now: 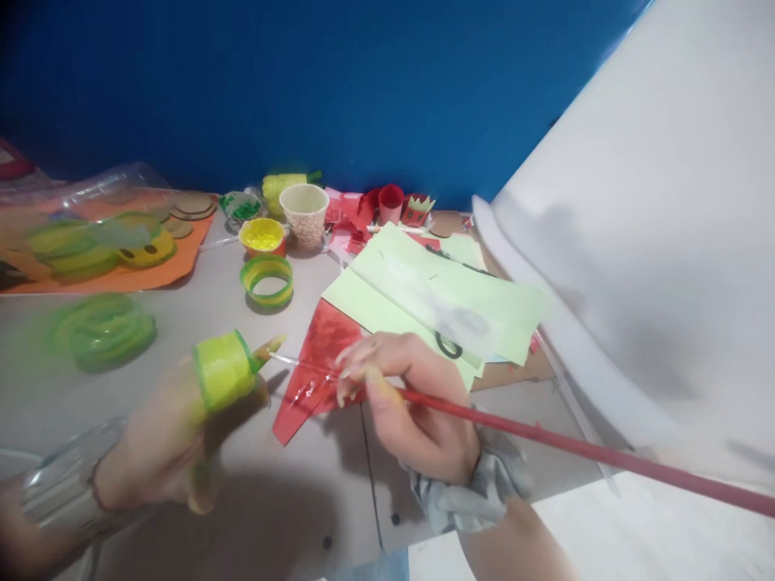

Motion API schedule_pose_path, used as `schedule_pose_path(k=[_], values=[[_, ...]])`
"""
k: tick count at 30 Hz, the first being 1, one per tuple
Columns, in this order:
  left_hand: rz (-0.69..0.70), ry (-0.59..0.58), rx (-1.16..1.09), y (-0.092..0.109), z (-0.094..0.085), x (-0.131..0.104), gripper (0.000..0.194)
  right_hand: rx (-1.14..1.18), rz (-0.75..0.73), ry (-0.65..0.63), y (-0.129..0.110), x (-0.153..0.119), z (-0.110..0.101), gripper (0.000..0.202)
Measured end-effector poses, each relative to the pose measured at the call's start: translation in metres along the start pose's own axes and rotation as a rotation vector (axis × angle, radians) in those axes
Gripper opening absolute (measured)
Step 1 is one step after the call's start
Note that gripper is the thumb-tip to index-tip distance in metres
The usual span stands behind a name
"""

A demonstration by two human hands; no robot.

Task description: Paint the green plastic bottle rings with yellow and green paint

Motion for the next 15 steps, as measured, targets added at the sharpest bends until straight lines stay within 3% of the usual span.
schedule_pose_path(k=[2,5,10,15], values=[[0.016,-0.004,0.015,0.001,-0.0007,0.001,0.092,-0.02,0.029,0.014,0.0015,0.0006,0.0003,0.02],[-0.001,-0.016,0.02,0.0003,-0.0012,0.002,0.086,0.019,0.006,0.132,0.0006,0.0004,-0.005,0.019],[-0.032,0.015,-0.105,-0.0026,-0.0012,0.0007,0.069,0.112,-0.033,0.001,0.0011,0.0,-0.0004,0.022],[0.017,0.098,-0.312,-0.0036,-0.003,0.0048,0.062,0.156,-0.059,-0.029,0.0048,-0.0014,0.0041,0.022]])
Point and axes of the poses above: each hand's wrist, its own x-axis towards the middle knuckle, its own z-axis out of the palm, y = z × x, the point moved 5 cm from there along x, towards the middle knuckle, and after that the axes turned 10 degrees about z, right-handed, at the moved point
